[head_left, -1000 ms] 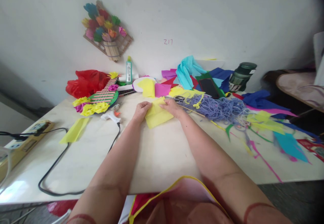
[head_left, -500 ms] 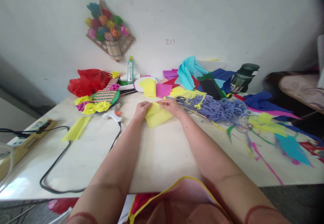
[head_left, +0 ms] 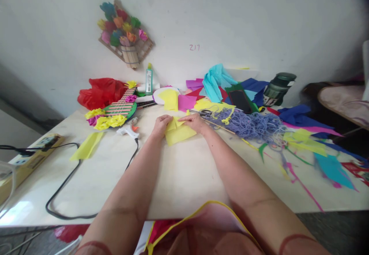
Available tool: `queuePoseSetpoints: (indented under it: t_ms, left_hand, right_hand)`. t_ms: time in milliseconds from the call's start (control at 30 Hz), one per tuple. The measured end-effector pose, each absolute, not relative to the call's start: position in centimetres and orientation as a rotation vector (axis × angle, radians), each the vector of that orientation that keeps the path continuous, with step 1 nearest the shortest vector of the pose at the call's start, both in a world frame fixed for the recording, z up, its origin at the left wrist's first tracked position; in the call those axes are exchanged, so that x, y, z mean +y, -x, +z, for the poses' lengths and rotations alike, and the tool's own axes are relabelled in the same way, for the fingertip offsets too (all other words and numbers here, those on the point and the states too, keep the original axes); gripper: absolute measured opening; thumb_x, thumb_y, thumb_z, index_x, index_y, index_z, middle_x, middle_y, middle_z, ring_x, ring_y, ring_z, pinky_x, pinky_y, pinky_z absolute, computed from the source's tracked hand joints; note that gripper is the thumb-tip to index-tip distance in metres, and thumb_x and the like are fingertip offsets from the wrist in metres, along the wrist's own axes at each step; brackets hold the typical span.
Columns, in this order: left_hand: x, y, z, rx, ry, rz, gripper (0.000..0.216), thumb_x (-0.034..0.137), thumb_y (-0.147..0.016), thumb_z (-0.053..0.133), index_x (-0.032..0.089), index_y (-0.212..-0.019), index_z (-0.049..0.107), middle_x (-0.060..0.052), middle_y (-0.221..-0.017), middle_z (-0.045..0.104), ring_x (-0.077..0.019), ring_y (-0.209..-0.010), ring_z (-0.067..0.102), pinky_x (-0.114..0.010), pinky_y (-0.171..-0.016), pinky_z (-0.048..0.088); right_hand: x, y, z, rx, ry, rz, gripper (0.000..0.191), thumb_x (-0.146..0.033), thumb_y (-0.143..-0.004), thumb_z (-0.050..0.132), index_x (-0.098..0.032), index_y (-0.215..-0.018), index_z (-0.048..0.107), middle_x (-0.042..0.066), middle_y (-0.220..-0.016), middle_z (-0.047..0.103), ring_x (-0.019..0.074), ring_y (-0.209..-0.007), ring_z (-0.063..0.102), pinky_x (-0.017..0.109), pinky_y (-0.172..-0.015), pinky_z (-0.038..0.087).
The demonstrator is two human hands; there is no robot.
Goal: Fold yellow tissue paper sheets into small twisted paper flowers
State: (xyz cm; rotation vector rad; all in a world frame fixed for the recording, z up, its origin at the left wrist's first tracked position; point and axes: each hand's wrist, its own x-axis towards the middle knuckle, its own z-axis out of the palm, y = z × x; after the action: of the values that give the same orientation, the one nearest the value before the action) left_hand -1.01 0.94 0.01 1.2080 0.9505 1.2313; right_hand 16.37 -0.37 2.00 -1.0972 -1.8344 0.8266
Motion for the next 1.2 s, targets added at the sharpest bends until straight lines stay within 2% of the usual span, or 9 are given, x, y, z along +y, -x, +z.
queuePoseSetpoints:
  t_ms: [267, 400, 600, 800, 867, 967, 1033, 1200]
  left_hand:
    - [0.9, 1.0, 0.1, 0.932, -1.172, 1.239, 0.018, 0.029, -0.062, 0.061, 0.014, -0.059, 0.051, 0.004, -0.044, 0.046, -0.0073, -0.039, 0.042, -0.02, -0.039, 0.027]
    - [0.8, 0.9, 0.1, 0.906, -1.185, 1.235, 0.025, 0.034, -0.063, 0.063, 0.015, -0.057, 0.048, 0.005, -0.045, 0.046, -0.0071, -0.039, 0.042, -0.02, -0.038, 0.027]
    - [0.8, 0.9, -0.1, 0.998, -1.327, 1.178, 0.029, 0.041, -0.062, 0.065, 0.015, -0.061, 0.052, 0.004, -0.046, 0.049, -0.0068, -0.038, 0.041, -0.02, -0.038, 0.025]
    - [0.8, 0.9, -0.2, 0.988, -1.35, 1.198, 0.03, 0.044, -0.063, 0.064, 0.015, -0.064, 0.054, 0.003, -0.049, 0.053, -0.0074, -0.041, 0.044, -0.02, -0.04, 0.029]
    - [0.8, 0.9, -0.1, 0.985, -1.348, 1.198, 0.031, 0.044, -0.063, 0.065, 0.015, -0.065, 0.055, 0.002, -0.051, 0.054, -0.0079, -0.042, 0.046, -0.02, -0.041, 0.03]
    - [0.7, 0.9, 0.0, 0.971, -1.353, 1.204, 0.032, 0.045, -0.063, 0.065, 0.015, -0.067, 0.055, 0.002, -0.054, 0.056, -0.0081, -0.044, 0.047, -0.02, -0.043, 0.033]
    - [0.6, 0.9, 0.0, 0.952, -1.356, 1.213, 0.031, 0.045, -0.063, 0.064, 0.015, -0.067, 0.056, 0.002, -0.055, 0.056, -0.0079, -0.045, 0.047, -0.02, -0.043, 0.033]
    - [0.5, 0.8, 0.1, 0.935, -1.351, 1.219, 0.031, 0.044, -0.063, 0.065, 0.015, -0.068, 0.056, 0.002, -0.057, 0.056, -0.0087, -0.047, 0.049, -0.02, -0.045, 0.035]
  right_hand:
    - [-0.2, -16.3, 1.8, -1.906, 1.148, 0.738, 0.029, -0.007, -0.066, 0.051, -0.017, -0.084, 0.071, 0.005, -0.081, 0.07, 0.0145, -0.073, 0.062, 0.025, -0.068, 0.046]
    - [-0.2, -16.3, 1.9, -1.944, 1.119, 0.698, 0.029, -0.006, -0.065, 0.05, -0.018, -0.081, 0.072, 0.004, -0.081, 0.07, 0.0141, -0.074, 0.061, 0.025, -0.07, 0.045]
    - [-0.5, -16.3, 2.2, -1.987, 1.068, 0.704, 0.03, -0.007, -0.065, 0.047, -0.016, -0.079, 0.072, 0.005, -0.079, 0.069, 0.0142, -0.072, 0.06, 0.026, -0.07, 0.044]
    - [-0.8, -16.8, 3.1, -1.89, 0.939, 0.89, 0.024, -0.02, -0.072, 0.046, -0.015, -0.075, 0.07, 0.004, -0.079, 0.067, 0.0157, -0.083, 0.057, 0.026, -0.077, 0.04]
    - [-0.7, -16.9, 3.0, -1.818, 0.956, 0.92, 0.026, -0.027, -0.075, 0.045, -0.015, -0.078, 0.068, 0.004, -0.078, 0.065, 0.0149, -0.08, 0.056, 0.026, -0.073, 0.039]
    - [-0.4, -16.8, 2.5, -1.77, 1.083, 0.928, 0.033, -0.04, -0.074, 0.046, -0.013, -0.078, 0.065, 0.001, -0.069, 0.059, 0.0128, -0.067, 0.05, 0.024, -0.061, 0.036]
    - [-0.2, -16.6, 2.2, -1.801, 1.157, 0.891, 0.036, -0.046, -0.072, 0.048, -0.013, -0.067, 0.06, -0.001, -0.057, 0.049, 0.0107, -0.057, 0.043, 0.023, -0.054, 0.031]
    - [-0.3, -16.3, 2.3, -1.903, 1.264, 0.753, 0.042, -0.051, -0.069, 0.05, -0.017, -0.049, 0.036, -0.006, -0.047, 0.025, 0.007, -0.048, 0.025, 0.023, -0.048, 0.019]
